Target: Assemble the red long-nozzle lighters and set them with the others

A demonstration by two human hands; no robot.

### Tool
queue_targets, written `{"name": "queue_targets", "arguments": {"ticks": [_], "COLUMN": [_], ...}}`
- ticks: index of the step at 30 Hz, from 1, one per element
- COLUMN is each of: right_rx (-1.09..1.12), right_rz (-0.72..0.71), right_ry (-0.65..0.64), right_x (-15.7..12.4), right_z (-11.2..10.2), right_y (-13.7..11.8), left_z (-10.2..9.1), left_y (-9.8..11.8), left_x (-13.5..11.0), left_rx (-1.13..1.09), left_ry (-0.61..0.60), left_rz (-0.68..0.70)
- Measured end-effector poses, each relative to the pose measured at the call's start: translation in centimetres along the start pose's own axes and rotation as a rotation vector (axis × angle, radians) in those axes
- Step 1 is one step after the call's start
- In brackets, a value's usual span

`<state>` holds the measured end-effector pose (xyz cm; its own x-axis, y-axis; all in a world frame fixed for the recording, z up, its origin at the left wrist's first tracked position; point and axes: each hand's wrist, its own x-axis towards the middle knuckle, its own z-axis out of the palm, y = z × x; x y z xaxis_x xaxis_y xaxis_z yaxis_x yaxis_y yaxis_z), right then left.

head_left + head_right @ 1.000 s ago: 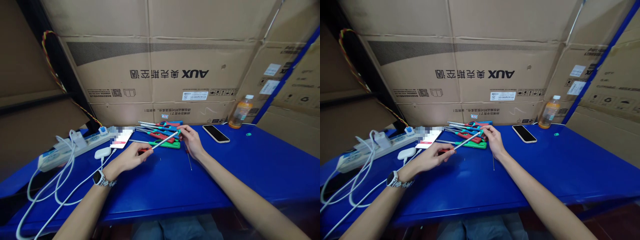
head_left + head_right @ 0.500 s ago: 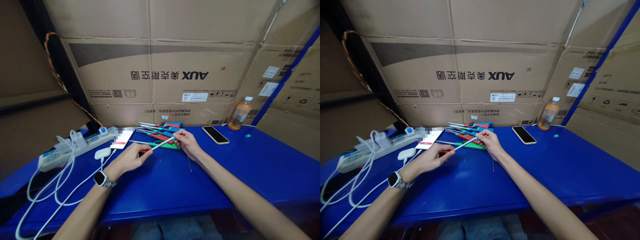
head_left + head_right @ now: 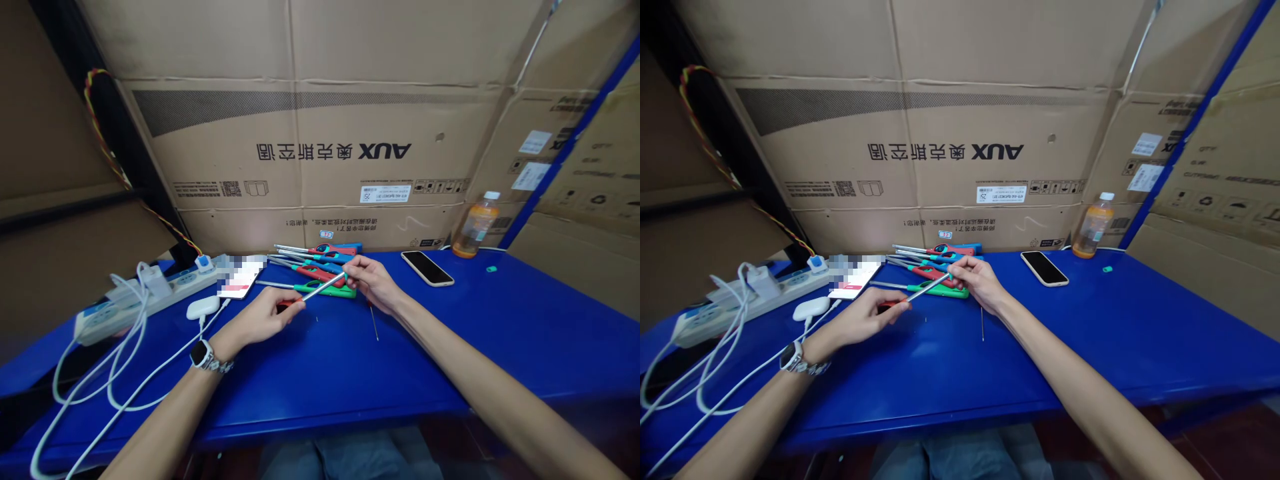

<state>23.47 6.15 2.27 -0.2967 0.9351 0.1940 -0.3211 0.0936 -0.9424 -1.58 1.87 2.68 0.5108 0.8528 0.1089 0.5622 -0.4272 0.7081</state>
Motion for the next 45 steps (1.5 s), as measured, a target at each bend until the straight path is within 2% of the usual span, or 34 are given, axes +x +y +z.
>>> {"name": "queue_targets", "arguments": {"ticks": [7, 13, 18, 22, 24, 27, 30, 32, 34, 37, 42, 45], "right_rx": [0.034, 0.021, -0.04, -0.213, -0.199, -0.198, -0.472, -0.661, -0.735, -0.699, -0.603, -0.525], "right_rz": [-0.012, -0.047, -0.079, -0.118, -0.104, -0.081, -0.152, -0.253, -0.338, -0.38, -0.368, -0.349], "right_ry": [-0.074, -0.016, -0.019, -0.085, -0.092, 0.037, 0.197, 0.251, 0.266, 0.253, 0.253, 0.25], "right_x": [-0.1, -0.1, -0.1, -0.1, -0.1, -0.1, -0.1, -0.3, -0.5, -0.7, -0.5, -0.3], "right_z": [-0.3, 0.0, -0.3, -0.5, -0.4, 0.0, 0.4, 0.6, 0.7, 0.7, 0.5, 0.6], "right_y": [-0.3, 0.0, 0.1, 0.0, 0.0, 0.2, 0.7, 1.0, 1.2, 1.6, 2.3, 2.6], "left_z": [0.0, 0.3, 0.4, -0.1, -0.4, -0.7, -0.6, -0.4, -0.2, 0.1, 0.5, 0.6], "left_y": [0.4, 0.3, -0.1, 0.1, 0.2, 0.4, 0.7, 0.9, 1.1, 0.9, 0.6, 0.5], "left_x": [0.0, 0.1, 0.1, 0.0, 0.0, -0.1, -0.2, -0.2, -0.2, -0.2, -0.3, -0.2], "left_rx": [-0.014, 0.026, 0.144, 0.3, 0.355, 0.402, 0.426, 0.416, 0.376, 0.256, 0.012, -0.028], "left_ry": [-0.027, 0.001, 0.032, 0.088, 0.117, 0.142, 0.112, 0.083, 0.063, 0.019, -0.08, -0.095], "left_rz": [-0.035, -0.014, 0.049, 0.11, 0.129, 0.151, 0.15, 0.144, 0.134, 0.093, 0.0, -0.002]}}
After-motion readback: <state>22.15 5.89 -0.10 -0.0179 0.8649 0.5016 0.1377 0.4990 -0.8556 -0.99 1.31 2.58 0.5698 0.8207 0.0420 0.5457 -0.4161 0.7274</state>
